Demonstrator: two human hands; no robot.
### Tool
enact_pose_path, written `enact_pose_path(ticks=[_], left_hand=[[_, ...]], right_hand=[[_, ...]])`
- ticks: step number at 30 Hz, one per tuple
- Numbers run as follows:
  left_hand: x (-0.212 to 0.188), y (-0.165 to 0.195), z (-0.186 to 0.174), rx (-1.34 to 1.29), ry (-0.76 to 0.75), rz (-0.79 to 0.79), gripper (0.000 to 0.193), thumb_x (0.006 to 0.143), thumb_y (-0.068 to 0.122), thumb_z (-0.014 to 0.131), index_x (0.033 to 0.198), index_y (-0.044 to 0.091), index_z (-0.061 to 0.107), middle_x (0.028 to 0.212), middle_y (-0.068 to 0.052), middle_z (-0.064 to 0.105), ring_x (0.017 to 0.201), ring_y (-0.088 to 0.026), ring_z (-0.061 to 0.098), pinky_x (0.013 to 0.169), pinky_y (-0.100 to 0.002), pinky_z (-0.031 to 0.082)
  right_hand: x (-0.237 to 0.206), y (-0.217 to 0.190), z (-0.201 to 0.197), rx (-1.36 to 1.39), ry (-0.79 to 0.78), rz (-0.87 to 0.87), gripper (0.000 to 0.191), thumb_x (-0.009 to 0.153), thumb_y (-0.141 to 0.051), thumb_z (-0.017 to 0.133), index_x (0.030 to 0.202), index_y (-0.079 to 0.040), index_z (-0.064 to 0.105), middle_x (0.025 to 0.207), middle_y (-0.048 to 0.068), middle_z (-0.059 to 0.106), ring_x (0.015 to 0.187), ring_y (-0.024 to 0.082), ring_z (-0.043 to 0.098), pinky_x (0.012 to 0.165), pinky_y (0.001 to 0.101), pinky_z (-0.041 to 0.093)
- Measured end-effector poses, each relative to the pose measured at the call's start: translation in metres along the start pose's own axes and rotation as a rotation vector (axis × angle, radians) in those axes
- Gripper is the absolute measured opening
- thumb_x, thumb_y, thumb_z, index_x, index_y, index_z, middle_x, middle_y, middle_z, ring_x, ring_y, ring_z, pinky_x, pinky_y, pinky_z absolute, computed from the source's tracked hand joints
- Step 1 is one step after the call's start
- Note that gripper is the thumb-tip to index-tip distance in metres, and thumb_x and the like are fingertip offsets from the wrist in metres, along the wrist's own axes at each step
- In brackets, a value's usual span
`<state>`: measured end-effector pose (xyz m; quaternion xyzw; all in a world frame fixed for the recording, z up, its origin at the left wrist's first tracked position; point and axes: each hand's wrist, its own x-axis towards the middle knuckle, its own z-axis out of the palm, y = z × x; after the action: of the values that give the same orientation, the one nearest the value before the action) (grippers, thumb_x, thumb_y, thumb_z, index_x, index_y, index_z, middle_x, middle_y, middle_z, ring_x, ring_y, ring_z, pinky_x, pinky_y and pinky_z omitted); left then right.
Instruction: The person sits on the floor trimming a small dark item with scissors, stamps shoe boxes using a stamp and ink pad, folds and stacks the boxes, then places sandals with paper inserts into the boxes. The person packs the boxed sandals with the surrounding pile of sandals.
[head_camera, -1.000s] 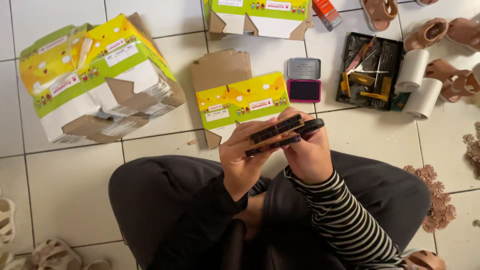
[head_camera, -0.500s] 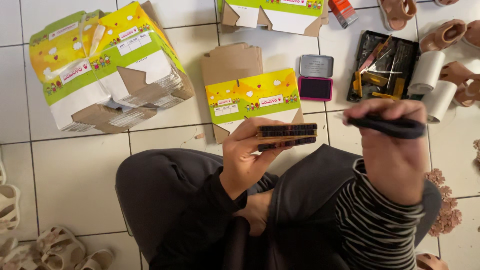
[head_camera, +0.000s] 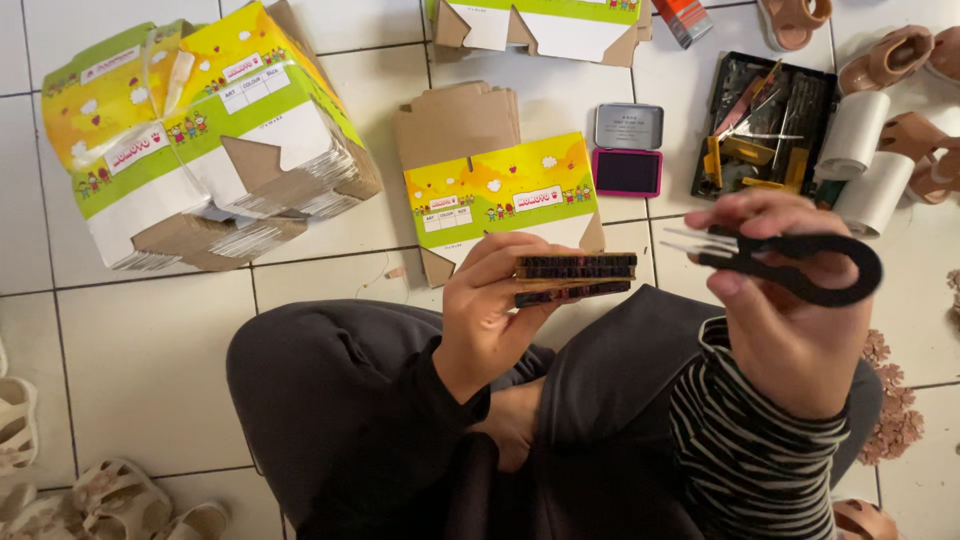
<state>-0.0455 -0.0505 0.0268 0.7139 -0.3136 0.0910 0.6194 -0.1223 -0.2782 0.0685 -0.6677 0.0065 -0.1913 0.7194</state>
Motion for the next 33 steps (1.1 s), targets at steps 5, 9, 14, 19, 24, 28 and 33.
enact_pose_path(ticks=[5,9,14,19,24,28,33], left_hand=[[0.001,-0.003,0.003,0.040,-0.013,0.023,0.029,0.084,0.007,0.085,0.112,0.010,0.077,0.114,0.000,0.074,0.109,-0.020,0.068,0.095,-0.033,0.057],[0.000,-0.002,0.004,0.038,-0.024,0.010,0.030,0.083,0.006,0.085,0.112,0.011,0.077,0.115,0.001,0.073,0.110,-0.020,0.068,0.096,-0.033,0.057],[-0.004,-0.002,0.002,0.046,-0.046,0.005,0.029,0.083,0.005,0.083,0.111,0.010,0.077,0.118,0.001,0.074,0.113,-0.021,0.067,0.098,-0.033,0.057],[-0.004,-0.001,0.000,0.053,-0.062,0.031,0.026,0.083,0.004,0.082,0.108,0.008,0.077,0.119,-0.001,0.073,0.115,-0.023,0.067,0.099,-0.035,0.057],[-0.003,0.000,-0.002,0.044,-0.053,0.044,0.026,0.081,0.001,0.081,0.105,0.008,0.076,0.118,-0.003,0.073,0.115,-0.025,0.067,0.098,-0.036,0.057],[-0.005,-0.003,-0.002,0.086,-0.053,0.035,0.027,0.079,0.002,0.082,0.106,0.007,0.076,0.116,-0.003,0.073,0.113,-0.026,0.068,0.097,-0.037,0.057],[-0.005,-0.004,-0.001,0.160,-0.026,-0.005,0.026,0.079,0.003,0.081,0.104,0.009,0.076,0.113,-0.003,0.073,0.111,-0.025,0.068,0.095,-0.037,0.056]], right_hand=[[-0.010,-0.002,0.011,-0.065,-0.098,-0.111,0.040,0.089,0.005,0.075,0.123,-0.003,0.055,0.114,0.018,0.071,0.124,0.031,0.068,0.114,0.0446,0.053],[-0.015,0.005,0.021,-0.010,-0.138,0.014,0.040,0.082,-0.001,0.079,0.115,-0.002,0.056,0.118,0.021,0.071,0.132,0.035,0.061,0.106,0.0509,0.055],[-0.015,0.015,0.031,-0.181,-0.215,-0.179,0.039,0.093,-0.006,0.078,0.124,-0.008,0.054,0.113,0.011,0.076,0.140,0.024,0.054,0.120,0.0433,0.038],[-0.011,0.015,0.035,-0.335,-0.234,-0.233,0.041,0.090,-0.005,0.079,0.121,-0.010,0.053,0.113,0.008,0.076,0.137,0.023,0.056,0.120,0.0423,0.034],[-0.008,0.012,0.039,-0.374,-0.229,-0.243,0.042,0.089,-0.004,0.080,0.121,-0.010,0.053,0.112,0.007,0.076,0.134,0.023,0.058,0.120,0.0427,0.034],[-0.008,0.014,0.040,-0.474,-0.226,-0.275,0.044,0.085,-0.006,0.082,0.118,-0.012,0.053,0.111,0.005,0.077,0.125,0.019,0.061,0.117,0.0413,0.035],[-0.013,0.020,0.042,-0.761,-0.207,-0.460,0.047,0.084,-0.009,0.086,0.111,-0.014,0.048,0.109,0.001,0.077,0.116,0.017,0.061,0.121,0.0473,0.034]])
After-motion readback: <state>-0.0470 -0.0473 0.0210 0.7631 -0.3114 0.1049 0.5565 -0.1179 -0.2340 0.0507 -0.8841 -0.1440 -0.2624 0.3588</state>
